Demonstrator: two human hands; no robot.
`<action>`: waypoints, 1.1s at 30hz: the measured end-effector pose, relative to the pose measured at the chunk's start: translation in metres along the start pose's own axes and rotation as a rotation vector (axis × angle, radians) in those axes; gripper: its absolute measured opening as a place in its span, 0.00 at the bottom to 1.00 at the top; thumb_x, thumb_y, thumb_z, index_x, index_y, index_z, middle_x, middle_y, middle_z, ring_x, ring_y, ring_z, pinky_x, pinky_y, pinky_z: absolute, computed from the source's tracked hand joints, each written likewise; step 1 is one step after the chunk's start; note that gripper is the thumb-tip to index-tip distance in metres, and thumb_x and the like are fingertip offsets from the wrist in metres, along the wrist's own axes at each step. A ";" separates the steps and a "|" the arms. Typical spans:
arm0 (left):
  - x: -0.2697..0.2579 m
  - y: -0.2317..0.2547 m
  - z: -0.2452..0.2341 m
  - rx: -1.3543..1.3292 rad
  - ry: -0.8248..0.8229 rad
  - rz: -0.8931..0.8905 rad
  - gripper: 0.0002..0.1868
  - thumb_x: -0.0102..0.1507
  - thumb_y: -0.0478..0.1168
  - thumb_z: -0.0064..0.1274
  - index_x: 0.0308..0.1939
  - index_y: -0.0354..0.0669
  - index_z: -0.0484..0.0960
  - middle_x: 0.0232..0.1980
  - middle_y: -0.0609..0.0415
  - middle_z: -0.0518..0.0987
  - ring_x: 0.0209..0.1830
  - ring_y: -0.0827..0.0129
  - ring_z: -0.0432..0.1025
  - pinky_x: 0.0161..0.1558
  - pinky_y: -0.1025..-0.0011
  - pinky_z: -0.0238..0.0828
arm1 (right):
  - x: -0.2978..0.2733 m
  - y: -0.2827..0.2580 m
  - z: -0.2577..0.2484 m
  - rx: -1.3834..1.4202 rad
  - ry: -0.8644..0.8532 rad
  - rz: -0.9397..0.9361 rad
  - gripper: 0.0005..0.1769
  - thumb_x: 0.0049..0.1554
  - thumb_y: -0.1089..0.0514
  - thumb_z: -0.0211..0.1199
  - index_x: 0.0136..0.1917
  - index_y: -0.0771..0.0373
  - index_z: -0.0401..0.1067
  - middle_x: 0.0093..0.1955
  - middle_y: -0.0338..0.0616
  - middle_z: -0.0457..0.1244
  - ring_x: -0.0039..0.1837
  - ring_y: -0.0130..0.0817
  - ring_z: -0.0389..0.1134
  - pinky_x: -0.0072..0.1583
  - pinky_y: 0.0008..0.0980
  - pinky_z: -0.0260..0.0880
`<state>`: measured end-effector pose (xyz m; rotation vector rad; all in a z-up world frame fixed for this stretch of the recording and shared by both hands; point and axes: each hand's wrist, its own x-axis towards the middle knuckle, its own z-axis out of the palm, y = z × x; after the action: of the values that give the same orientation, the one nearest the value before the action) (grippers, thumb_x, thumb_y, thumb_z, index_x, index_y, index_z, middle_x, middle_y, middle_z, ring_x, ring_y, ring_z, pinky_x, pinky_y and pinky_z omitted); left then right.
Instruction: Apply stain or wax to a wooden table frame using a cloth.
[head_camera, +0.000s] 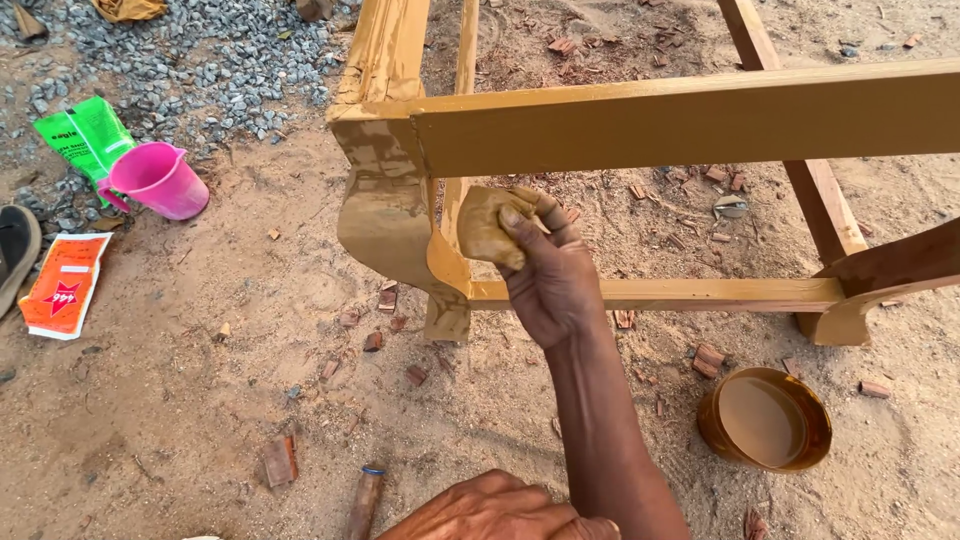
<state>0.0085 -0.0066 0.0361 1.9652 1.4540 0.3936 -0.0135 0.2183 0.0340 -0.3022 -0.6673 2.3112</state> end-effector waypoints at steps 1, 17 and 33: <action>0.000 -0.001 0.000 0.002 -0.001 -0.001 0.24 0.77 0.45 0.33 0.77 0.48 0.67 0.63 0.43 0.79 0.66 0.53 0.74 0.68 0.52 0.65 | 0.005 0.008 -0.003 0.001 -0.001 -0.001 0.07 0.59 0.71 0.62 0.48 0.63 0.76 0.50 0.50 0.71 0.51 0.35 0.76 0.50 0.31 0.83; 0.002 -0.011 0.009 0.015 0.002 -0.006 0.25 0.77 0.47 0.35 0.78 0.53 0.66 0.62 0.43 0.79 0.64 0.52 0.74 0.68 0.51 0.64 | 0.053 0.072 -0.098 -1.109 0.369 0.067 0.12 0.55 0.63 0.68 0.54 0.59 0.78 0.50 0.43 0.73 0.43 0.25 0.74 0.43 0.23 0.79; 0.008 -0.022 0.026 0.015 0.015 -0.008 0.23 0.75 0.45 0.39 0.74 0.45 0.71 0.60 0.46 0.80 0.64 0.55 0.75 0.67 0.51 0.63 | 0.077 0.075 -0.050 -1.441 0.008 -0.007 0.17 0.59 0.73 0.57 0.57 0.60 0.77 0.51 0.46 0.72 0.47 0.29 0.76 0.45 0.24 0.84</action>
<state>0.0107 -0.0035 0.0010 1.9712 1.4779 0.3955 -0.0924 0.2435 -0.0502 -0.9041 -2.1965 1.4025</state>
